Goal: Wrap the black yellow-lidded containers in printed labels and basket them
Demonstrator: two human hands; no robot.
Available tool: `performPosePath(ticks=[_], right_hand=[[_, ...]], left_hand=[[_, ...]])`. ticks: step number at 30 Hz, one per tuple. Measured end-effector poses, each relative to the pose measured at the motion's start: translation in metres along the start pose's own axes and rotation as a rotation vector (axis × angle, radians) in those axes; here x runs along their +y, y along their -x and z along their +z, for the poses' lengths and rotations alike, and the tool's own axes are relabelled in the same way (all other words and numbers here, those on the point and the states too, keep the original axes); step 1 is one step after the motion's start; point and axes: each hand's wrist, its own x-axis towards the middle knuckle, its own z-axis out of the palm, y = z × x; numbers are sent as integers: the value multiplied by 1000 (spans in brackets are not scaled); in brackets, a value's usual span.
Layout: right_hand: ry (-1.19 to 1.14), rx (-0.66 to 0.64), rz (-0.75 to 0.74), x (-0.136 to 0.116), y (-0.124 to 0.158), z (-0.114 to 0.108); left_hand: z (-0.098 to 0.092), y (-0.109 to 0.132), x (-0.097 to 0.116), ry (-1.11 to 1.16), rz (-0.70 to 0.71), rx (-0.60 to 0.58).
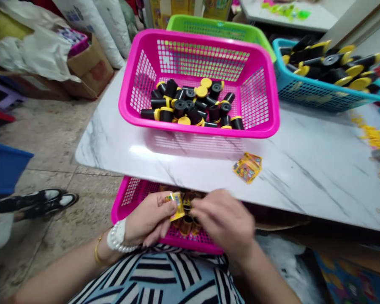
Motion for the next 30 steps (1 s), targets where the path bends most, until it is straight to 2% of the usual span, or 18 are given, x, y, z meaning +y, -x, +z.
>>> performPosePath(ticks=[3, 4, 5, 6, 8, 9, 11, 12, 15, 18, 20, 22, 26, 28, 30], right_hand=[[509, 166, 126, 45, -2, -34], [624, 143, 170, 61, -2, -41], [685, 94, 185, 75, -2, -46], [703, 100, 187, 86, -2, -48], [706, 113, 173, 96, -1, -46], [692, 139, 166, 95, -1, -43], [635, 198, 155, 83, -3, -34], [587, 235, 146, 73, -4, -28], [412, 284, 68, 37, -11, -5], [278, 181, -84, 6, -19, 17], [211, 137, -137, -3, -24, 26], [115, 134, -33, -1, -30, 27], [-239, 11, 405, 15, -45, 21], [-342, -78, 500, 21, -53, 20], [-316, -110, 518, 23, -60, 22]], left_hand=[[-8, -7, -7, -37, -11, 44], [-12, -11, -9, -60, -13, 52], [-16, -13, -11, -99, -24, 52], [-19, -15, -12, -158, -34, 58], [-22, -14, -12, -353, -11, 140], [-21, -11, -10, -479, 41, 226], [-14, -2, -3, -723, 239, 445], [-8, 4, 1, -780, 333, 488], [12, 11, 16, -635, 471, 425], [23, 2, 32, -392, 577, 353], [22, -7, 43, -315, 630, 336], [17, -12, 53, -348, 677, 364], [4, -18, 69, -587, 758, 389], [0, -25, 76, -732, 802, 393], [-2, -34, 80, -839, 827, 400]])
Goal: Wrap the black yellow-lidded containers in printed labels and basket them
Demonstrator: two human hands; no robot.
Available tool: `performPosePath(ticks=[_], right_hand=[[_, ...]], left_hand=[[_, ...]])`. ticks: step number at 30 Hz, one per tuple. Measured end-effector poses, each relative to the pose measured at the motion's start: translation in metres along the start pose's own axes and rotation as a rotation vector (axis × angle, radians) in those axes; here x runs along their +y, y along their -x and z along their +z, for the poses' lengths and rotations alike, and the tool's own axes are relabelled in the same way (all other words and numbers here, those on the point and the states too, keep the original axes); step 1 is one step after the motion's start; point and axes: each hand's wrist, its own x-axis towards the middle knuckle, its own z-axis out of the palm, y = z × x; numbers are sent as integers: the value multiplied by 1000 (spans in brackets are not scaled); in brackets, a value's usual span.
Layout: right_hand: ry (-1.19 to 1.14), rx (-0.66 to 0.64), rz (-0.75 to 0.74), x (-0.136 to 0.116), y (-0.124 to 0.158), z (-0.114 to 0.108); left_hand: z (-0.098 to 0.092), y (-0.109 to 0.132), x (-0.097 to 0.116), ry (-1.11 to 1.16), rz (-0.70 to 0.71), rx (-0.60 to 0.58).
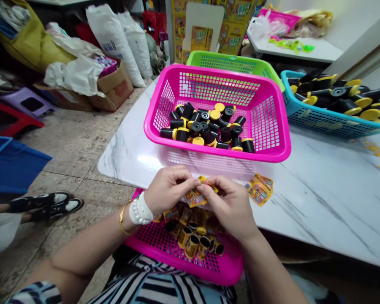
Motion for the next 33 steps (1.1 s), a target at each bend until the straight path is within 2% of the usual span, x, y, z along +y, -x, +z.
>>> performPosePath(ticks=[3, 6, 8, 13, 15, 18, 22, 28, 31, 33], right_hand=[[162, 98, -66, -2, -7, 7], [360, 284, -182, 3, -10, 12], [469, 346, -241, 10, -12, 13], [662, 376, -282, 24, -15, 6], [567, 431, -271, 22, -13, 2], [301, 501, -211, 10, -4, 0], [111, 536, -146, -9, 10, 9], [49, 498, -221, -19, 22, 27], [90, 445, -311, -20, 23, 28], [110, 446, -326, -20, 23, 26]], left_hand=[[5, -10, -4, -29, 13, 55], [9, -10, -5, 4, 21, 232], [11, -5, -5, -4, 36, 302], [15, 4, -2, -31, 48, 305], [16, 7, 3, 11, 39, 285], [18, 13, 13, 93, 28, 247], [21, 25, 28, 167, 54, 259], [26, 35, 34, 277, -17, 324], [26, 36, 32, 319, -45, 327], [24, 36, 31, 350, -75, 373]])
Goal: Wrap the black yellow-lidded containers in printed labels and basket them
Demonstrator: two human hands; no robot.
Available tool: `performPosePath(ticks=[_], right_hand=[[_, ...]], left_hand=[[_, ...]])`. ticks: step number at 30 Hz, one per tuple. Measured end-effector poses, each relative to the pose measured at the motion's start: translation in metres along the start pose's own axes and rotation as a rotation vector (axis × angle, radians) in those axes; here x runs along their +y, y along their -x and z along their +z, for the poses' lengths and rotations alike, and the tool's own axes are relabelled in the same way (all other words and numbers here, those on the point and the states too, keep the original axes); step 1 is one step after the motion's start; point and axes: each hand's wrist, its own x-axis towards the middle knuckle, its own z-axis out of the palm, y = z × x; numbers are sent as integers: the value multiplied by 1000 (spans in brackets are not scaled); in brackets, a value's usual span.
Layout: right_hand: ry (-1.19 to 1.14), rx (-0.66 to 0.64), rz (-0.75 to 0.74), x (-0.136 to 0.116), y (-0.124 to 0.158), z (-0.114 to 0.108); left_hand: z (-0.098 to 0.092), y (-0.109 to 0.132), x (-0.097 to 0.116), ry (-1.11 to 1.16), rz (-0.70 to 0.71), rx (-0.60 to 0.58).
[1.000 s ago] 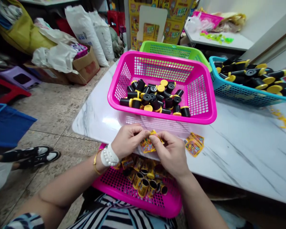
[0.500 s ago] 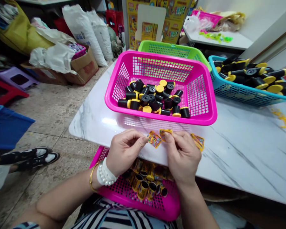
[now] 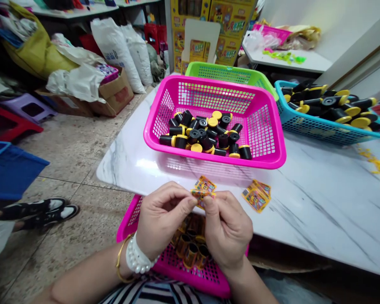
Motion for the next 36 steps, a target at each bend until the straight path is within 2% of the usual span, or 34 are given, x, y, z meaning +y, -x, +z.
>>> performPosePath(ticks=[2, 4, 8, 12, 14, 18, 21, 25, 26, 28, 30, 31, 33, 36], right_hand=[[11, 65, 22, 1, -2, -2], [14, 96, 33, 1, -2, -3], [-20, -40, -9, 3, 0, -1], [-18, -110, -41, 2, 1, 6], [-17, -154, -66, 0, -1, 9], [-9, -286, -129, -3, -13, 8], [62, -337, -206, -2, -43, 3], [393, -248, -317, 3, -108, 15], [501, -280, -307, 6, -124, 23], [651, -424, -238, 13, -151, 40], [653, -546, -150, 20, -166, 54], [628, -556, -124, 21, -169, 56], [520, -489, -98, 21, -167, 49], [303, -307, -117, 13, -148, 14]], left_hand=[[-3, -1, 1, 27, -33, 55], [-4, -1, 2, 42, -58, 41], [-3, 1, 0, 81, -75, -52], [-3, 0, -3, 119, -109, -3], [-7, -2, -5, 150, -195, -15], [-17, -5, -11, 287, -436, -144], [-22, -5, -16, 356, -484, -176], [-22, -8, -16, 377, -533, -207], [-22, -9, -15, 383, -538, -216], [-22, -12, -12, 395, -539, -232], [-22, -16, -10, 408, -541, -225], [-23, -17, -10, 414, -546, -211], [-25, -19, -11, 435, -568, -177], [-30, -19, -14, 493, -612, -148]])
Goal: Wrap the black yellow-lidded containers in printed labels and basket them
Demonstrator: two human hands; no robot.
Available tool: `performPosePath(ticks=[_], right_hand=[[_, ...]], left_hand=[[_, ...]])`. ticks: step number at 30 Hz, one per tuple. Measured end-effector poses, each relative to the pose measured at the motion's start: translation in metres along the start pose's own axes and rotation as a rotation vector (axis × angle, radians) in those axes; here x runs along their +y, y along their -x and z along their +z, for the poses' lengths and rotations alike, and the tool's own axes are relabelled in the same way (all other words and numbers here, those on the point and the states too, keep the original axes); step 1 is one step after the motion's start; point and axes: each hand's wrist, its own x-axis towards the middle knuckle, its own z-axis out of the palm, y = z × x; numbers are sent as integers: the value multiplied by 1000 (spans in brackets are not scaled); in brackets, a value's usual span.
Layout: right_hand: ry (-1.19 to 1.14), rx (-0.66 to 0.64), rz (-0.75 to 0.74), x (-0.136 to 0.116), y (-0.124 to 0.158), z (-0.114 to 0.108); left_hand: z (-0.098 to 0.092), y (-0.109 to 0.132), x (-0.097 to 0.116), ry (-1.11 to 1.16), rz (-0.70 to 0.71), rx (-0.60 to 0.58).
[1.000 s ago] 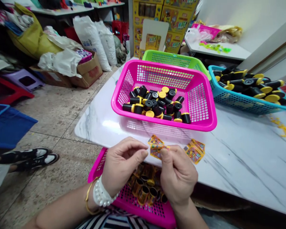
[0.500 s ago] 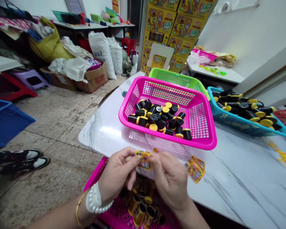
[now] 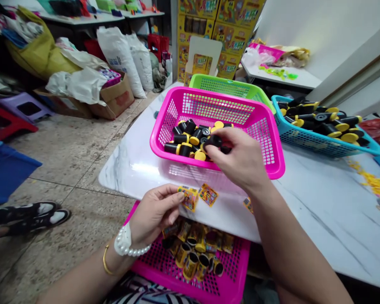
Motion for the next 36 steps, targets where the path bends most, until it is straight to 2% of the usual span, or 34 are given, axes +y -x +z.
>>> performPosePath(ticks=[2, 4, 6, 8, 10, 13, 15, 18, 23, 26, 30, 36], right_hand=[[36, 70, -57, 0, 26, -23], [150, -6, -97, 3, 52, -40], [278, -102, -174, 8, 77, -44], [369, -191, -195, 15, 100, -38], [365, -223, -148, 23, 119, -28], [325, -127, -69, 34, 140, -15], [347, -53, -93, 40, 149, -10], [307, 16, -117, 40, 155, -9], [-200, 91, 165, 17, 151, -20], [-378, 41, 144, 2, 143, -23], [-364, -9, 88, -2, 137, -20], [-79, -59, -124, -5, 132, -17]], left_hand=[[-3, 0, -1, 38, -12, -3], [-3, 0, -2, 54, -24, -18], [-2, -1, -3, 54, -43, -33], [1, -2, -4, 45, -60, -48], [3, -3, -5, 37, -66, -54], [6, -4, -5, 35, -76, -36], [7, -5, -5, 35, -88, -18], [9, -6, -2, 46, -118, -5], [14, -8, 0, 51, -154, -39], [17, -11, -1, 65, -149, -53], [18, -13, -3, 125, -142, -51], [15, -13, -6, 130, -156, -59]])
